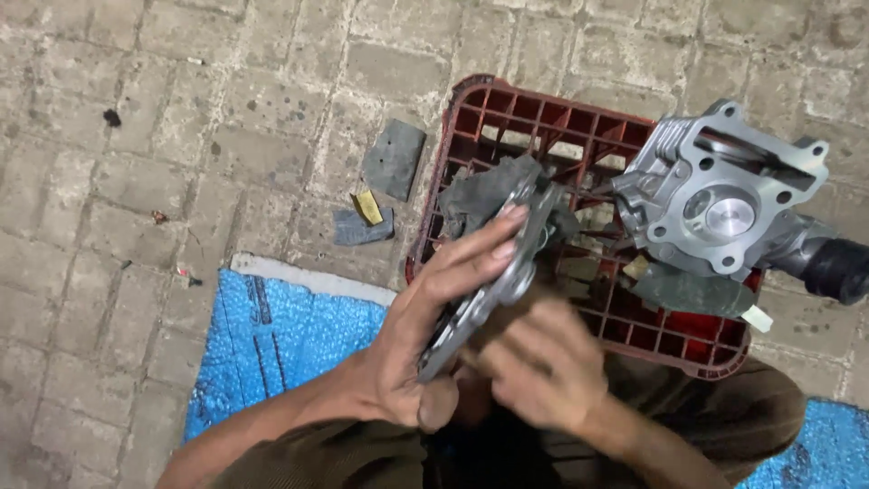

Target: The person sands a metallic engine casing using a yellow sanding block while sitting on a blue mat. They hold the casing with one hand and sand the surface with the other, occasionally turning the part to reach different areas.

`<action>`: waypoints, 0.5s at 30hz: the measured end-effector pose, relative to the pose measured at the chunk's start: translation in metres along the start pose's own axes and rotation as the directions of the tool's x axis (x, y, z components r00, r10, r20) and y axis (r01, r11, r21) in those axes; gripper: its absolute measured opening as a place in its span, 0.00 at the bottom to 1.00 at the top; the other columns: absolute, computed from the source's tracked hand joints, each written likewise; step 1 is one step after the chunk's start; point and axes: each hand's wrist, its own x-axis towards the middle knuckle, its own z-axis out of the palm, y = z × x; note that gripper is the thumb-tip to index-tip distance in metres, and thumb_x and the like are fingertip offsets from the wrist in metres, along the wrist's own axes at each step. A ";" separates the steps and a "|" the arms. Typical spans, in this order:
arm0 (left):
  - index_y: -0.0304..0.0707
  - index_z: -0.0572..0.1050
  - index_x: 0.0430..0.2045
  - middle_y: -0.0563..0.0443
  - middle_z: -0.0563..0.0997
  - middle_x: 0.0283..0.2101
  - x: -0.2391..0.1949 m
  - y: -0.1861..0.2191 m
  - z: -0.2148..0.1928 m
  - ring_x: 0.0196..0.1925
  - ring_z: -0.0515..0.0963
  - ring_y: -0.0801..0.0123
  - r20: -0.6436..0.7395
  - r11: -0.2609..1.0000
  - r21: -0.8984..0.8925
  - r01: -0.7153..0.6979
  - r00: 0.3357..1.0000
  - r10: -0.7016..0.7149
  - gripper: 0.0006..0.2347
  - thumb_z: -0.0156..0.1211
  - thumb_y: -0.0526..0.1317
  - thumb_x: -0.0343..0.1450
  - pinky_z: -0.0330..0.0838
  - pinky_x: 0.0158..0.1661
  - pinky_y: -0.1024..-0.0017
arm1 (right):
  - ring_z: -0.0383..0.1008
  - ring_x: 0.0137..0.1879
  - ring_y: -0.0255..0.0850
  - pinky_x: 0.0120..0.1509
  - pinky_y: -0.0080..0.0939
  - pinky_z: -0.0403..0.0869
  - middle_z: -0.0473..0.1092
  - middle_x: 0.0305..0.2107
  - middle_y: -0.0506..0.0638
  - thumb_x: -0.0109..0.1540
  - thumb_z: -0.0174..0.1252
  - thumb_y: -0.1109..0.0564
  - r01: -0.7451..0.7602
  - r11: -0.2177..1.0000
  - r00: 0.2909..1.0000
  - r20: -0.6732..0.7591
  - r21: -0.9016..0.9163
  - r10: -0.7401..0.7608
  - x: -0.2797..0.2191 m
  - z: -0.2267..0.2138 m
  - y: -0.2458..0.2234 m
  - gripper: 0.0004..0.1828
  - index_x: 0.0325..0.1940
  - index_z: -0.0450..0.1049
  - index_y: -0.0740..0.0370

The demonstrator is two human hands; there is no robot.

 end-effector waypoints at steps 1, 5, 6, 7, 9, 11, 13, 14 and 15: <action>0.50 0.52 0.73 0.40 0.53 0.79 0.001 0.001 0.000 0.83 0.59 0.46 -0.001 1.000 -0.008 -0.001 1.000 0.001 0.32 0.25 0.72 0.82 0.59 0.86 0.35 | 0.74 0.51 0.41 0.56 0.44 0.78 0.71 0.47 0.47 0.59 0.70 0.51 0.078 0.996 0.996 0.040 0.047 -0.080 0.009 -0.006 -0.004 0.12 0.45 0.81 0.53; 0.46 0.52 0.73 0.39 0.53 0.78 0.001 0.004 -0.002 0.85 0.56 0.45 0.021 1.000 -0.013 0.004 1.000 -0.003 0.31 0.27 0.68 0.84 0.56 0.87 0.36 | 0.78 0.51 0.51 0.55 0.44 0.79 0.73 0.45 0.54 0.57 0.65 0.65 0.003 0.997 1.000 -0.027 0.080 0.000 0.036 -0.010 -0.016 0.08 0.41 0.83 0.66; 0.46 0.52 0.73 0.39 0.53 0.78 0.000 0.004 -0.002 0.85 0.56 0.45 0.023 1.000 -0.010 0.000 1.000 0.000 0.31 0.27 0.68 0.84 0.56 0.87 0.36 | 0.78 0.51 0.51 0.55 0.44 0.79 0.73 0.45 0.54 0.57 0.65 0.65 0.006 0.997 1.000 -0.031 0.079 -0.003 0.035 -0.012 -0.016 0.08 0.41 0.83 0.66; 0.47 0.52 0.73 0.38 0.53 0.78 -0.001 0.005 -0.003 0.84 0.57 0.44 0.019 1.000 -0.007 0.004 1.000 -0.004 0.31 0.27 0.69 0.84 0.57 0.86 0.36 | 0.78 0.51 0.50 0.57 0.50 0.81 0.75 0.44 0.54 0.58 0.66 0.63 0.150 0.979 0.988 0.017 0.140 -0.153 0.035 -0.014 -0.016 0.06 0.39 0.82 0.64; 0.48 0.53 0.72 0.38 0.54 0.78 0.005 0.006 -0.006 0.83 0.59 0.44 0.024 1.000 0.001 -0.002 1.000 0.002 0.31 0.27 0.70 0.83 0.59 0.85 0.35 | 0.79 0.51 0.49 0.58 0.55 0.82 0.77 0.43 0.54 0.59 0.67 0.60 0.293 0.935 0.951 0.045 0.198 -0.307 0.036 -0.012 -0.005 0.04 0.38 0.81 0.61; 0.45 0.54 0.72 0.39 0.54 0.78 0.004 0.009 -0.003 0.85 0.56 0.46 0.027 1.000 -0.012 0.017 1.000 -0.016 0.32 0.27 0.69 0.84 0.54 0.88 0.38 | 0.75 0.57 0.60 0.62 0.58 0.78 0.70 0.44 0.52 0.65 0.56 0.53 0.060 0.987 0.998 0.017 0.146 -0.063 0.024 -0.011 0.009 0.12 0.40 0.77 0.64; 0.49 0.53 0.72 0.40 0.53 0.79 -0.004 0.007 -0.001 0.85 0.56 0.45 0.024 0.999 -0.033 0.029 0.999 -0.029 0.31 0.28 0.70 0.83 0.54 0.87 0.35 | 0.77 0.54 0.54 0.59 0.54 0.80 0.73 0.43 0.54 0.59 0.62 0.57 0.121 0.971 0.992 0.007 0.204 -0.125 0.018 -0.007 -0.007 0.07 0.38 0.80 0.62; 0.53 0.53 0.73 0.41 0.52 0.79 -0.002 0.003 -0.003 0.84 0.56 0.45 0.032 0.998 -0.049 0.024 0.999 -0.023 0.31 0.28 0.72 0.83 0.55 0.87 0.32 | 0.78 0.51 0.49 0.55 0.51 0.81 0.77 0.42 0.56 0.53 0.68 0.61 0.194 0.949 0.981 -0.023 0.249 -0.195 0.019 -0.003 -0.012 0.07 0.35 0.82 0.60; 0.53 0.53 0.73 0.41 0.52 0.79 0.001 0.002 -0.002 0.84 0.56 0.45 0.038 0.999 -0.046 0.013 0.999 -0.011 0.31 0.28 0.72 0.83 0.55 0.87 0.32 | 0.78 0.51 0.49 0.55 0.51 0.81 0.77 0.42 0.56 0.53 0.68 0.61 0.203 0.949 0.979 -0.031 0.241 -0.202 0.009 -0.005 0.003 0.07 0.35 0.82 0.60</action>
